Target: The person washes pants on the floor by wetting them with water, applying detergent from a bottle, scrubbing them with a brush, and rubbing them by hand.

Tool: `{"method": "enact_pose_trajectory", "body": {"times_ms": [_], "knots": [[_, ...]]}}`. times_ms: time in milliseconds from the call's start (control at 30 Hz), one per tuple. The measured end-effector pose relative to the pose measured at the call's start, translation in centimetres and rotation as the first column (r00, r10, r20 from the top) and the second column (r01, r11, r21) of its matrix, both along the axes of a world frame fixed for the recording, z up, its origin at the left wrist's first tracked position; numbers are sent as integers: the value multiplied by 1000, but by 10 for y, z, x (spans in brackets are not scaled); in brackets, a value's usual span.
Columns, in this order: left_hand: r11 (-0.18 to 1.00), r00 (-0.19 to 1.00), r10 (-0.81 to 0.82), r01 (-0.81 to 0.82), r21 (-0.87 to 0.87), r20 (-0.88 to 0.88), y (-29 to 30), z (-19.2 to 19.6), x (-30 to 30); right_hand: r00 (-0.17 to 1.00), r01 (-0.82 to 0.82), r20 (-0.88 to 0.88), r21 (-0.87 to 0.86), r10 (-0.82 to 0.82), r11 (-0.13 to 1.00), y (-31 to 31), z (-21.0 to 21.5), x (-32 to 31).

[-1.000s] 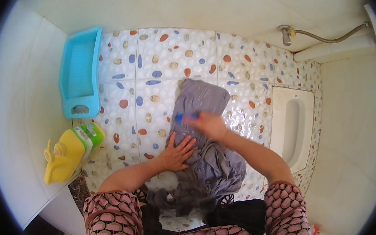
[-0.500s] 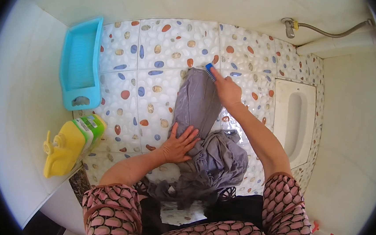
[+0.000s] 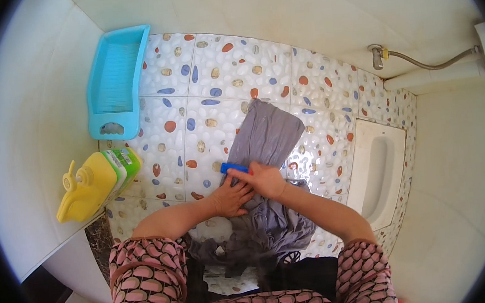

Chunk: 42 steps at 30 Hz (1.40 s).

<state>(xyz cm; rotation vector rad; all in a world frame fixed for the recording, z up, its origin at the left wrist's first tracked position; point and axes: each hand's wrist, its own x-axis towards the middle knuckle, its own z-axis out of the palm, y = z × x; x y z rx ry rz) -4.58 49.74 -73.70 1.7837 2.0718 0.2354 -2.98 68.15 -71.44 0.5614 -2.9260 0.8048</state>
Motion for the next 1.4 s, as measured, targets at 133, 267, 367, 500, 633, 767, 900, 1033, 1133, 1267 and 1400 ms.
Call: {"method": "enact_pose_trajectory", "body": {"times_ms": [133,267,367,500,633,767,900,1033,1133,1267,1400], "knots": [[993,999,-44,46,104,-22,12,4,4,874,372,225,258,-430,892,82,17,-67],[994,997,1,8,110,-78,-2,9,-2,939,208,212,285,-273,936,50,6,-64],[999,999,-36,37,-23,26,-3,7,5,853,61,516,36,-71,997,23,-4,-22],[995,997,-46,51,87,-57,16,11,-3,861,361,268,278,-433,890,80,6,-71],[997,995,-36,42,59,-88,2,9,-1,802,468,372,93,-466,879,43,43,-95],[996,997,-24,30,85,-69,1,7,2,749,435,477,170,-460,884,-20,36,-58],[973,998,-2,15,231,-57,5,4,-3,755,553,401,36,-519,832,-15,9,-47],[933,996,-31,0,359,80,5,-19,-22,843,534,263,-307,-470,787,-3,-21,-51],[878,978,67,-153,454,199,9,47,-31,740,671,559,-565,-375,481,5,58,-71],[574,910,396,-351,740,124,25,152,-68,882,456,431,-882,-191,118,39,155,-99],[431,827,544,-418,800,139,48,187,-96,876,311,217,-936,-431,161,95,164,-109]]}}
